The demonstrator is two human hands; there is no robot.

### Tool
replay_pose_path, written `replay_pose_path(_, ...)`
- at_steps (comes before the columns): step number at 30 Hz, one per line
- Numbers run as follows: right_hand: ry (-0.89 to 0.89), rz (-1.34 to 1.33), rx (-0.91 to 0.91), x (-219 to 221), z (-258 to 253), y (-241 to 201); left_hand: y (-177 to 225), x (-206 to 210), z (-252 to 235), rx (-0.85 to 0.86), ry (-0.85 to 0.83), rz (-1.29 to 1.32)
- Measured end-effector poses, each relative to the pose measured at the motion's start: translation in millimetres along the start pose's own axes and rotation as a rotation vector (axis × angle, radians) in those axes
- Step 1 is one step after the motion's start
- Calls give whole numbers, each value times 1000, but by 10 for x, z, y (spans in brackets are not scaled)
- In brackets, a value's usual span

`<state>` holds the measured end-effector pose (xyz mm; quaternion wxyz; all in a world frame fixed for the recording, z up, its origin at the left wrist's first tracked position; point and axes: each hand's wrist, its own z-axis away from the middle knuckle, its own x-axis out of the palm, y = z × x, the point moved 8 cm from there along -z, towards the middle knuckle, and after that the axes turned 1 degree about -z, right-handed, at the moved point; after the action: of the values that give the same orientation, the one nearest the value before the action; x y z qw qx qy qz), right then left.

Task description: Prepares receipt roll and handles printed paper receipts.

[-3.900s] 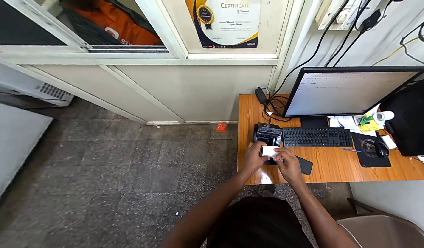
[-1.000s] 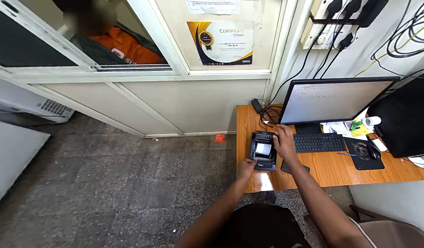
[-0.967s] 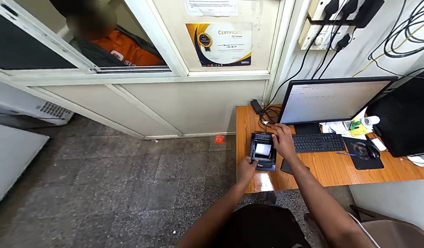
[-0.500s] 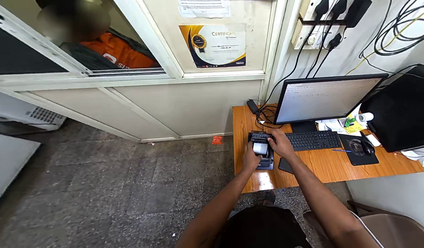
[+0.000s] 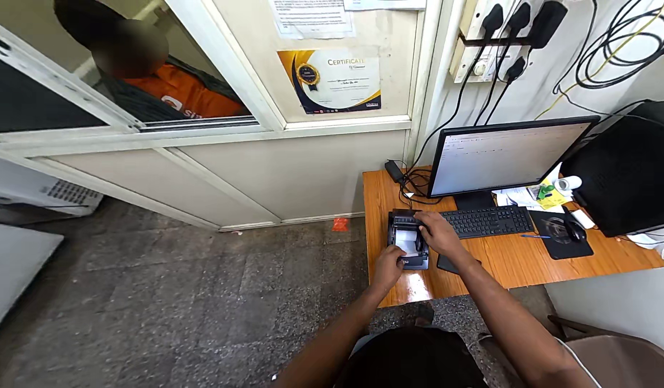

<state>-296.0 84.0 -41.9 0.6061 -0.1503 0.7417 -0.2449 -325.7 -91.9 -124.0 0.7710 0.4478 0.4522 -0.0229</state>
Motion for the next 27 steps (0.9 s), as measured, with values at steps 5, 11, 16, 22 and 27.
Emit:
replay_pose_path(5, 2, 161, -66, 310, 280, -96, -138, 144, 190, 18, 12, -43)
replay_pose_path(11, -44, 291, -31, 766, 488, -24, -213, 180, 379, 19, 51, 35)
replay_pose_path(16, -74, 448, 48, 970, 588, -8, -221, 96, 399, -38, 70, 137)
replay_pose_path(22, -116, 297, 82, 886, 550, 73, -269, -80, 447, -171, 168, 237)
replay_pose_path(27, 94, 92, 391, 532, 871, 580, -652, -167, 716, -306, 198, 367)
